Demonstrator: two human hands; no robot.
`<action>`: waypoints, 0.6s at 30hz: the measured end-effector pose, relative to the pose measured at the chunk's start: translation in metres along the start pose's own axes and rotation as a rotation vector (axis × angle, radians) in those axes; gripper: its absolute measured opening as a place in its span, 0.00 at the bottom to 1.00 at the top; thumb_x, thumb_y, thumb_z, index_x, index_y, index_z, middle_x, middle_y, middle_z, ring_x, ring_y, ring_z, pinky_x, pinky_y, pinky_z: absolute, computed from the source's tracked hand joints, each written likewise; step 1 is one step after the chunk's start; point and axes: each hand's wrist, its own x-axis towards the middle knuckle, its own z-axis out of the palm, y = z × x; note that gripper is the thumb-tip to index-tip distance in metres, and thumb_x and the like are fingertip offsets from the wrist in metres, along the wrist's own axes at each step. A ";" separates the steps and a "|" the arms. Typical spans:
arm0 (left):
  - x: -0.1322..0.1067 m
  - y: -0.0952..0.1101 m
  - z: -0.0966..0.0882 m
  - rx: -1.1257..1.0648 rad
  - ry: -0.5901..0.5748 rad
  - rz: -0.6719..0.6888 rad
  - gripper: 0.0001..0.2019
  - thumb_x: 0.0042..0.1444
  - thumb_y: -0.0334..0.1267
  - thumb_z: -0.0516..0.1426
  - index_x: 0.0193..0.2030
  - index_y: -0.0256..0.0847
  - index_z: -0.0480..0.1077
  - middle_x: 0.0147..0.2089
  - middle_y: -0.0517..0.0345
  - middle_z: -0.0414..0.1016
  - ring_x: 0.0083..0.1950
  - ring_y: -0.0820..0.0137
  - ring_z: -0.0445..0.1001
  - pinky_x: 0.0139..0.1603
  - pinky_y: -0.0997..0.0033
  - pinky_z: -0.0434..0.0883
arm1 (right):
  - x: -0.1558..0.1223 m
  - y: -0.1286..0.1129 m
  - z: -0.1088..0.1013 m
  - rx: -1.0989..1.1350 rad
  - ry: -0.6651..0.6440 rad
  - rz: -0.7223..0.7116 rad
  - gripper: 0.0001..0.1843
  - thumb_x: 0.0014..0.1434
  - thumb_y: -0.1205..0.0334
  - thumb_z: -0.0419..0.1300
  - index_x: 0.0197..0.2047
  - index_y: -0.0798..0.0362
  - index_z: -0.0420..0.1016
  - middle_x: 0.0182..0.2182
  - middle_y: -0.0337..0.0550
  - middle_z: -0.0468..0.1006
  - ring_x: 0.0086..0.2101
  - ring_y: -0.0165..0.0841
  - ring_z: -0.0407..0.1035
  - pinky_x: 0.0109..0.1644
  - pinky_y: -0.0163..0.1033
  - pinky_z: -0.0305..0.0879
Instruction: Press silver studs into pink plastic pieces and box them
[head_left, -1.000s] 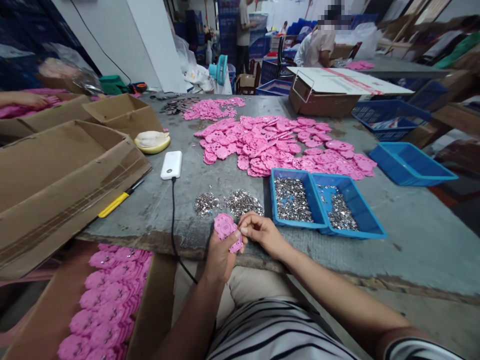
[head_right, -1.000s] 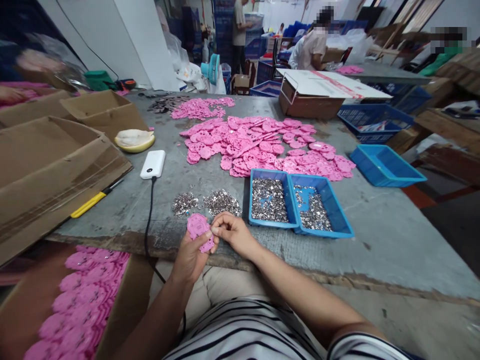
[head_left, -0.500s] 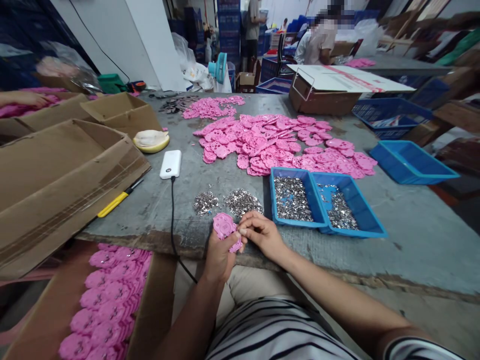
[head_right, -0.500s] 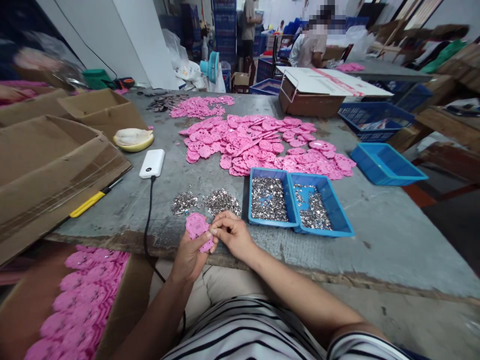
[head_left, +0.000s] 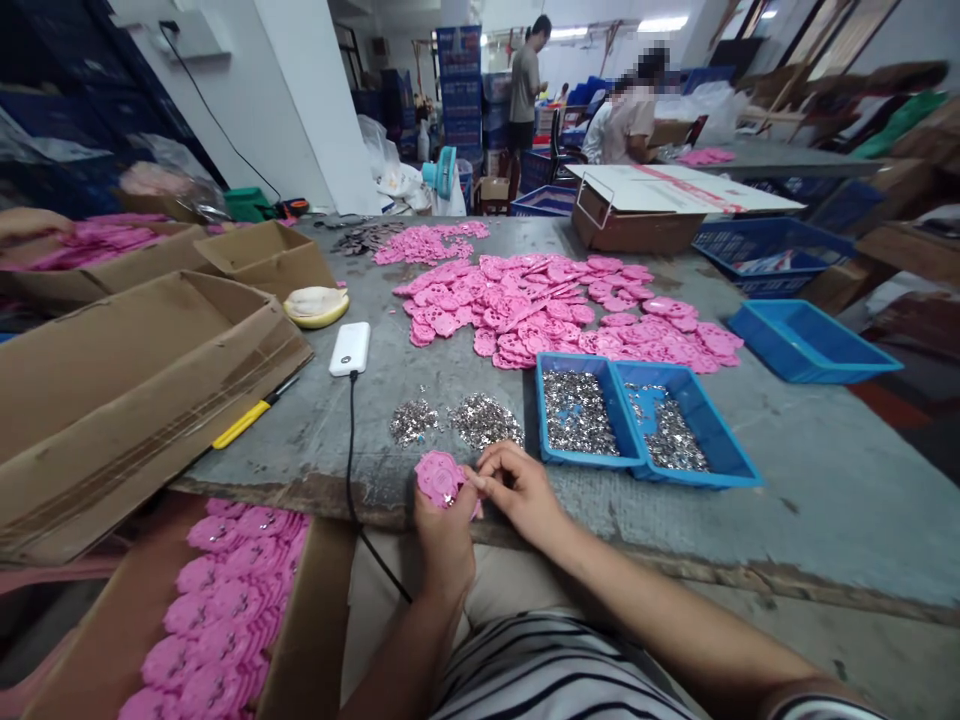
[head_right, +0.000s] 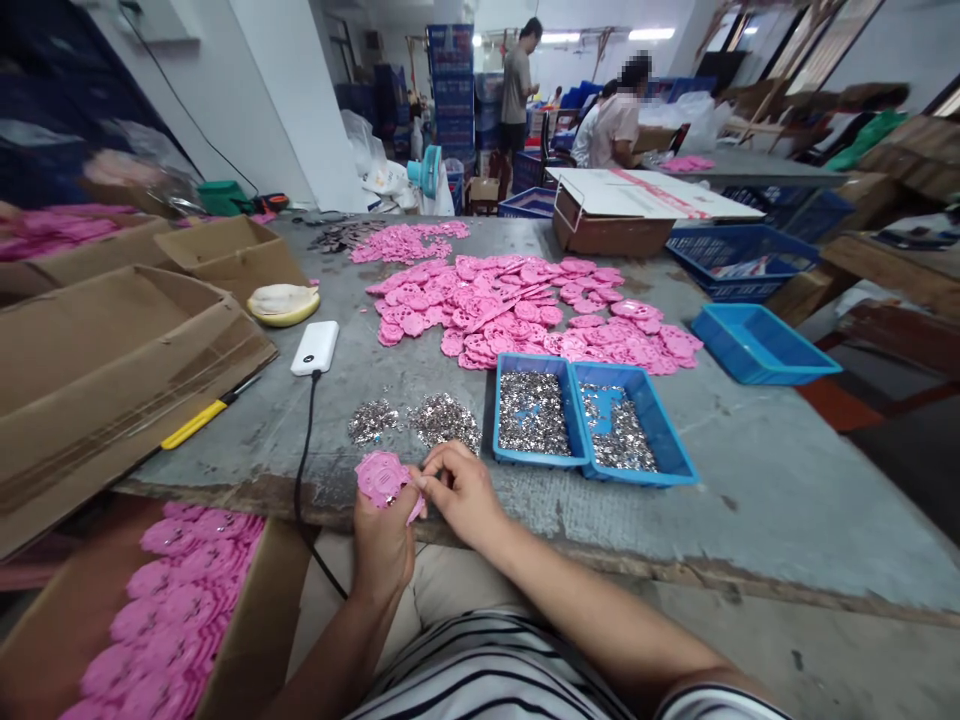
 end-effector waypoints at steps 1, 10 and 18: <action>0.000 -0.001 -0.001 0.020 0.026 0.030 0.18 0.38 0.32 0.64 0.36 0.41 0.64 0.26 0.68 0.68 0.22 0.79 0.61 0.22 0.79 0.60 | 0.000 -0.002 0.001 0.010 -0.004 0.004 0.16 0.57 0.53 0.62 0.23 0.51 0.68 0.31 0.44 0.73 0.32 0.32 0.67 0.34 0.37 0.64; -0.001 -0.002 -0.003 0.075 0.079 0.125 0.17 0.39 0.30 0.63 0.37 0.42 0.64 0.28 0.67 0.69 0.23 0.78 0.63 0.24 0.78 0.63 | -0.002 -0.006 0.003 0.025 0.009 -0.018 0.16 0.59 0.53 0.60 0.24 0.51 0.68 0.30 0.43 0.73 0.33 0.32 0.67 0.39 0.39 0.66; -0.005 -0.004 -0.003 0.066 0.085 0.104 0.16 0.40 0.31 0.64 0.37 0.41 0.65 0.30 0.65 0.71 0.25 0.77 0.66 0.27 0.77 0.65 | -0.006 -0.002 0.003 0.025 0.009 -0.043 0.10 0.58 0.61 0.60 0.25 0.51 0.69 0.31 0.43 0.73 0.35 0.33 0.68 0.41 0.39 0.66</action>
